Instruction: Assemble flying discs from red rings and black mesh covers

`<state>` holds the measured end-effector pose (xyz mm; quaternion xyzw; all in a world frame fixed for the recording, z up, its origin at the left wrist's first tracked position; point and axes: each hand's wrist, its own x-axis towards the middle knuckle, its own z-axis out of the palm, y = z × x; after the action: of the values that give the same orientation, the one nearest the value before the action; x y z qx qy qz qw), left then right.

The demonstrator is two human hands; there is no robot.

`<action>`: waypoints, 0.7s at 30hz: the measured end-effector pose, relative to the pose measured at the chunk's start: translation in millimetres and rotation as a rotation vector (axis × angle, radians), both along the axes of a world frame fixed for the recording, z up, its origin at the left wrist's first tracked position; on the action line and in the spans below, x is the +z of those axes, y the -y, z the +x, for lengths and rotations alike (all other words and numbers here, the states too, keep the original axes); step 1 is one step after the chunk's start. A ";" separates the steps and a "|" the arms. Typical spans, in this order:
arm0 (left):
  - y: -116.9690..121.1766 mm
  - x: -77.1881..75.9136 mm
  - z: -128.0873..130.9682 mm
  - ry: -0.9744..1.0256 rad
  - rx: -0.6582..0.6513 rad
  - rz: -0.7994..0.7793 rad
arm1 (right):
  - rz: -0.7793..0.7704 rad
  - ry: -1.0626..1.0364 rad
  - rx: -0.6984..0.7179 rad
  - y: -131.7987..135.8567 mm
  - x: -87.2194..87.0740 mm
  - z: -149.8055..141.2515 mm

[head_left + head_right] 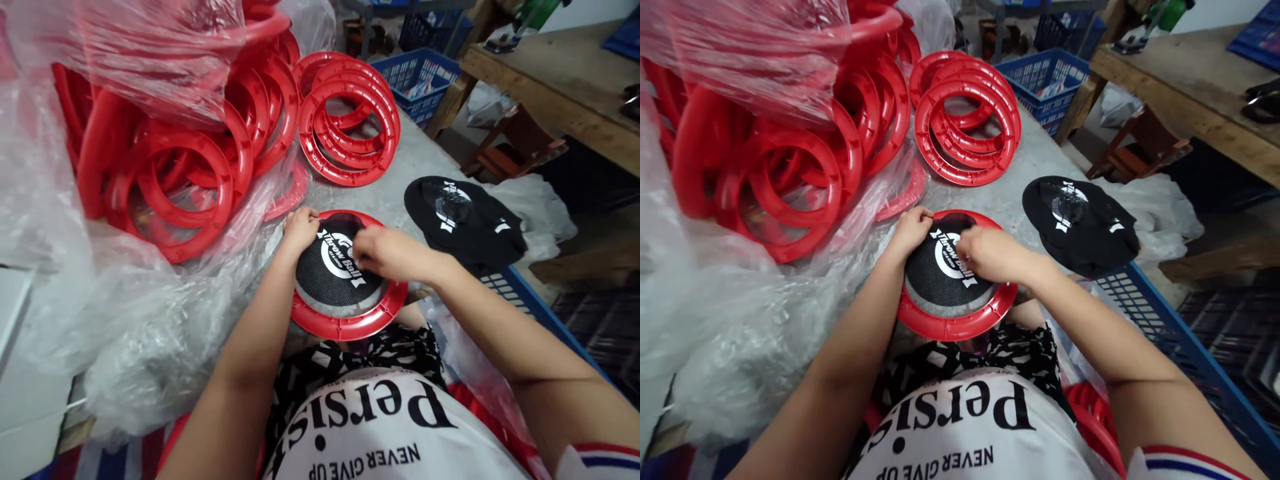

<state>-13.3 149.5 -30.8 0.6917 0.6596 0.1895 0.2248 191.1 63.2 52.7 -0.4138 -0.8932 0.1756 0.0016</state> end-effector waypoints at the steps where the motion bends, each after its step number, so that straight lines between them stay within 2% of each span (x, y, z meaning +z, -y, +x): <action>1: -1.5 1.8 -0.3 -0.002 -0.009 -0.032 | -0.077 0.038 0.082 14.2 -6.6 1.7; 3: -5.2 7.4 -1.0 -0.009 -0.036 -0.099 | -0.104 0.105 0.125 35.4 -26.0 4.8; 7: -7.4 30.1 -3.0 0.041 -0.069 -0.192 | 0.033 0.078 0.061 48.5 -60.9 9.0; 8: -4.1 38.2 -2.9 0.049 -0.059 -0.162 | 0.053 0.059 0.047 48.4 -65.4 9.5; 10: 10.4 55.0 -0.8 0.052 -0.027 0.000 | 0.076 0.030 0.027 47.5 -69.5 10.2; 13: 51.4 69.7 6.4 0.081 -0.045 0.319 | 0.070 -0.041 0.024 47.5 -68.9 10.7; 15: 84.0 65.3 11.0 0.087 -0.192 0.417 | 0.077 -0.101 -0.008 48.7 -67.3 10.9; 17: 111.6 49.9 13.3 0.026 -0.467 0.392 | 0.095 -0.150 -0.056 49.9 -66.3 10.6; 18: 121.7 40.0 13.4 -0.013 -0.553 0.369 | 0.103 -0.168 -0.076 50.1 -66.2 10.3; 21: 136.1 12.6 11.3 -0.112 -0.672 0.321 | 0.105 -0.202 -0.103 49.4 -67.3 9.6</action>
<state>-2.1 13.4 -18.2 0.9053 0.3690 0.1681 0.1265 200.7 13.8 -14.6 -0.4388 -0.8740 0.1689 0.1225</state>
